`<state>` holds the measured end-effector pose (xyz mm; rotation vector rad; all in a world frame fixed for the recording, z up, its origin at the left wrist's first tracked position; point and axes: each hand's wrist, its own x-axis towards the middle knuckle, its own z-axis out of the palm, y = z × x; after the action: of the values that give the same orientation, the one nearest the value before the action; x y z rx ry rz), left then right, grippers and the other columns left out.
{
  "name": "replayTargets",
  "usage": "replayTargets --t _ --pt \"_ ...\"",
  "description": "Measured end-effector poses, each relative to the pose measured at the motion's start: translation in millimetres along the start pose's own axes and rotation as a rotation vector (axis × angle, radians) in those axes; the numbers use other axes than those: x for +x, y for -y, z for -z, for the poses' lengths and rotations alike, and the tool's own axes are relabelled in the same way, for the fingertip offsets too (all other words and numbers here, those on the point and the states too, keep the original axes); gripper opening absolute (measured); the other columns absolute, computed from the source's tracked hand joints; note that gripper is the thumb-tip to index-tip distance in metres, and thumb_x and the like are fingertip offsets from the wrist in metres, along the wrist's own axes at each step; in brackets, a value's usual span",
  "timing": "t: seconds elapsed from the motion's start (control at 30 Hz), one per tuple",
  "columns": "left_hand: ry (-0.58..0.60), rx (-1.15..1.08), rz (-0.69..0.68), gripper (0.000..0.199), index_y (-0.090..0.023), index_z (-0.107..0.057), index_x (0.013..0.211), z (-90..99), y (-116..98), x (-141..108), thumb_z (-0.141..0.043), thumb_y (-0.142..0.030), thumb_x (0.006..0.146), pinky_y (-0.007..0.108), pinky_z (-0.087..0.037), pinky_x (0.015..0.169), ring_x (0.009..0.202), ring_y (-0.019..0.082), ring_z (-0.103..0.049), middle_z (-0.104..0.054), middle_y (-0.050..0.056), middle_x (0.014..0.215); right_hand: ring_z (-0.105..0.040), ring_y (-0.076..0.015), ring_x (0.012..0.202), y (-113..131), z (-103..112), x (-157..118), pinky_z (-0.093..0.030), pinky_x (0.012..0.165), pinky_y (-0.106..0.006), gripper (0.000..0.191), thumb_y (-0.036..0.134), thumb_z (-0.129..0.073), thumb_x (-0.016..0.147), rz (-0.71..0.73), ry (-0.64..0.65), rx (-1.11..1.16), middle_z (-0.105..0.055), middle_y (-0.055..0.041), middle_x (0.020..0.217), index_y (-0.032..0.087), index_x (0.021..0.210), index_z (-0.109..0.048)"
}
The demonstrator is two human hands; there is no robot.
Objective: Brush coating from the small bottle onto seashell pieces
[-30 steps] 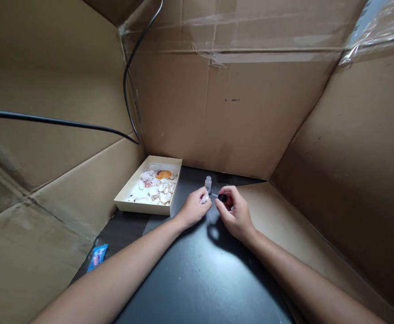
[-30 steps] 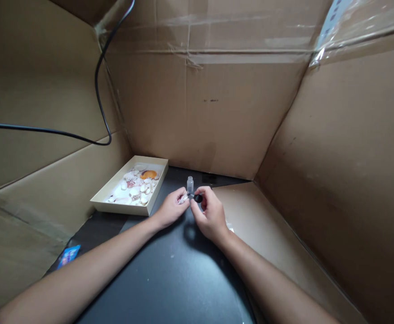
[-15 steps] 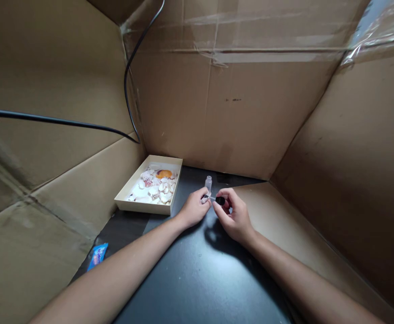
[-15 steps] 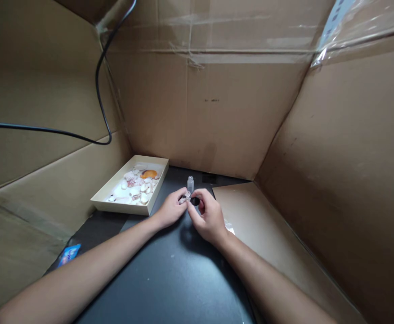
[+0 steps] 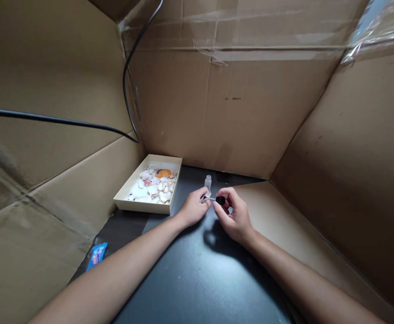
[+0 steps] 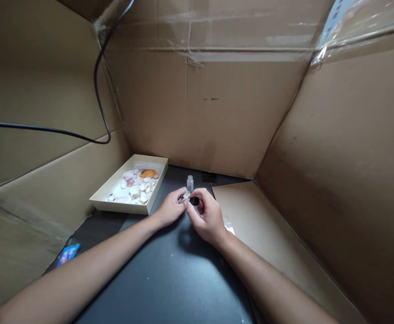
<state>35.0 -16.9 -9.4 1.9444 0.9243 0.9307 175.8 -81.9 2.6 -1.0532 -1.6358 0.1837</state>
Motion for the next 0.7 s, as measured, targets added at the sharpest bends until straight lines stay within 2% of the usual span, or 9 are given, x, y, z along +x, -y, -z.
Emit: replayTargets --t 0.13,0.27,0.4,0.53,0.7 --pt "-0.012 0.019 -0.007 0.007 -0.016 -0.044 0.069 -0.2 1.4 0.1 -0.049 -0.018 0.075 0.024 -0.026 0.059 0.063 0.01 -0.035 -0.04 -0.004 0.064 -0.039 -0.0088 0.055 -0.3 -0.2 0.8 -0.035 0.051 -0.02 0.011 0.021 -0.057 0.083 -0.032 -0.055 -0.012 -0.046 0.0049 0.066 0.02 0.092 -0.051" --pt "-0.004 0.007 -0.012 0.004 -0.016 -0.046 0.071 -0.2 1.9 0.1 -0.049 -0.017 0.075 0.024 -0.027 0.06 0.064 0.01 -0.036 -0.041 -0.004 0.065 -0.039 -0.0091 0.055 -0.5 0.2 -0.2 -0.035 0.051 -0.02 0.011 0.022 -0.057 0.083 -0.004 0.012 0.002 -0.043 0.0054 0.065 0.02 0.093 -0.052" --pt "-0.009 0.017 0.004 0.006 -0.016 -0.047 0.071 0.0 0.3 -0.3 -0.049 -0.019 0.076 0.024 -0.027 0.059 0.064 0.01 -0.035 -0.04 -0.004 0.065 -0.039 -0.0091 0.054 -1.6 1.4 -0.5 -0.035 0.05 -0.021 0.01 0.022 -0.057 0.084 -0.035 -0.02 -0.021 -0.043 0.0053 0.065 0.02 0.092 -0.052" --pt "-0.002 0.007 0.01 0.005 -0.016 -0.046 0.072 -0.2 0.0 -0.4 -0.049 -0.018 0.075 0.024 -0.027 0.059 0.064 0.01 -0.036 -0.041 -0.004 0.065 -0.04 -0.0093 0.053 -3.5 2.5 0.4 -0.035 0.051 -0.021 0.012 0.025 -0.057 0.085 -0.037 0.04 -0.049 -0.041 0.0057 0.064 0.02 0.095 -0.053" --pt "-0.015 0.018 -0.002 0.009 -0.016 -0.044 0.07 -0.7 2.0 0.1 -0.049 -0.019 0.076 0.023 -0.026 0.059 0.063 0.01 -0.035 -0.039 -0.005 0.065 -0.04 -0.0094 0.054 -4.2 3.0 1.1 -0.036 0.052 -0.022 0.011 0.024 -0.057 0.085 -0.032 -0.003 -0.046 -0.043 0.0049 0.066 0.02 0.094 -0.053"
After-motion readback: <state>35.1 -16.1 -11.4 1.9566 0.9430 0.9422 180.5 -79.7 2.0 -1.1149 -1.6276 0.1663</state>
